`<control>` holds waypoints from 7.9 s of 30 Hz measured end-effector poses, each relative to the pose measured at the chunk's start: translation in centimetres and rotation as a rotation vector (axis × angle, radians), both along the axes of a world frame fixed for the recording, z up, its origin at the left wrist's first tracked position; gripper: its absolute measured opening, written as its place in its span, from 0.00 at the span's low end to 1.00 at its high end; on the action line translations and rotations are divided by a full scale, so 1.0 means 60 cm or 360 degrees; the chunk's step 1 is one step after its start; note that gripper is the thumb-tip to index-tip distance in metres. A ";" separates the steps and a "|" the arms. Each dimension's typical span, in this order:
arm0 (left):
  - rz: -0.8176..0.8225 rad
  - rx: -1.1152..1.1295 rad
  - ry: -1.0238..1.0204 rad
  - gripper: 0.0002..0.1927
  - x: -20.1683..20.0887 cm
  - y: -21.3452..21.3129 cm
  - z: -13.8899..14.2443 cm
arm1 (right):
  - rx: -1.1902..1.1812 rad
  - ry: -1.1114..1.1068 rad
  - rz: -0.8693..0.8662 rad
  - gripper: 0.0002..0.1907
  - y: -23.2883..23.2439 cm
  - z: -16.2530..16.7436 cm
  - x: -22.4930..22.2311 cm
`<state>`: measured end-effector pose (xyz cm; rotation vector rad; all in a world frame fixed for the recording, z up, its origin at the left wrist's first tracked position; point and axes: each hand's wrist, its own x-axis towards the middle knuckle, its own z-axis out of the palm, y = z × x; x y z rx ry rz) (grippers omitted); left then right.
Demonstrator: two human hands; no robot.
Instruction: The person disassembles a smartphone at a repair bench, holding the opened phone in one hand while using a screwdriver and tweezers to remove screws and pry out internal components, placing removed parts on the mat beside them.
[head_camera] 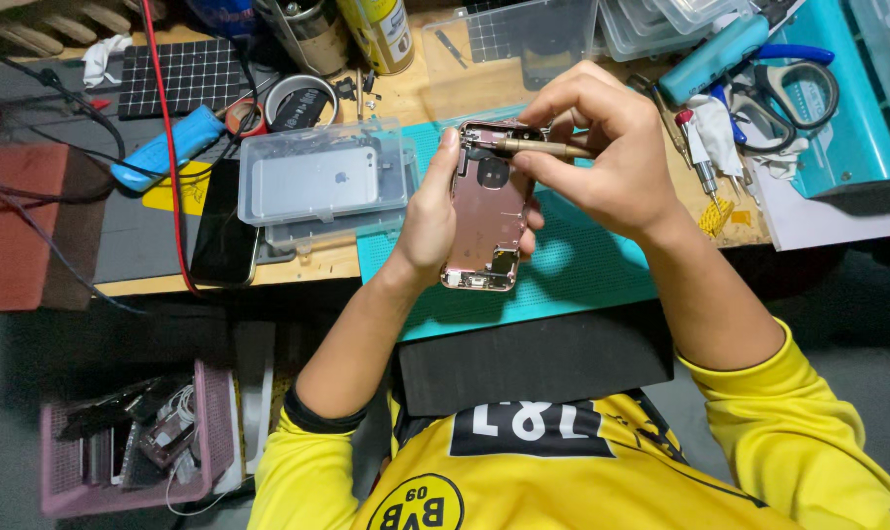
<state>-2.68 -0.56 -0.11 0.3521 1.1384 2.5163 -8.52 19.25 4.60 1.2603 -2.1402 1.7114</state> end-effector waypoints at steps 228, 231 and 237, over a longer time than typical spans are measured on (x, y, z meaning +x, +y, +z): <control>-0.0041 -0.0007 0.0298 0.40 -0.003 -0.017 -0.015 | 0.0389 0.0829 -0.0158 0.05 -0.019 0.029 0.009; 0.0009 0.0011 0.0263 0.39 -0.007 -0.011 -0.019 | 0.0299 0.0817 -0.0026 0.06 -0.017 0.027 -0.005; -0.0017 -0.0010 0.0293 0.42 -0.020 -0.011 -0.017 | 0.0258 0.0737 -0.0045 0.08 -0.017 0.020 -0.012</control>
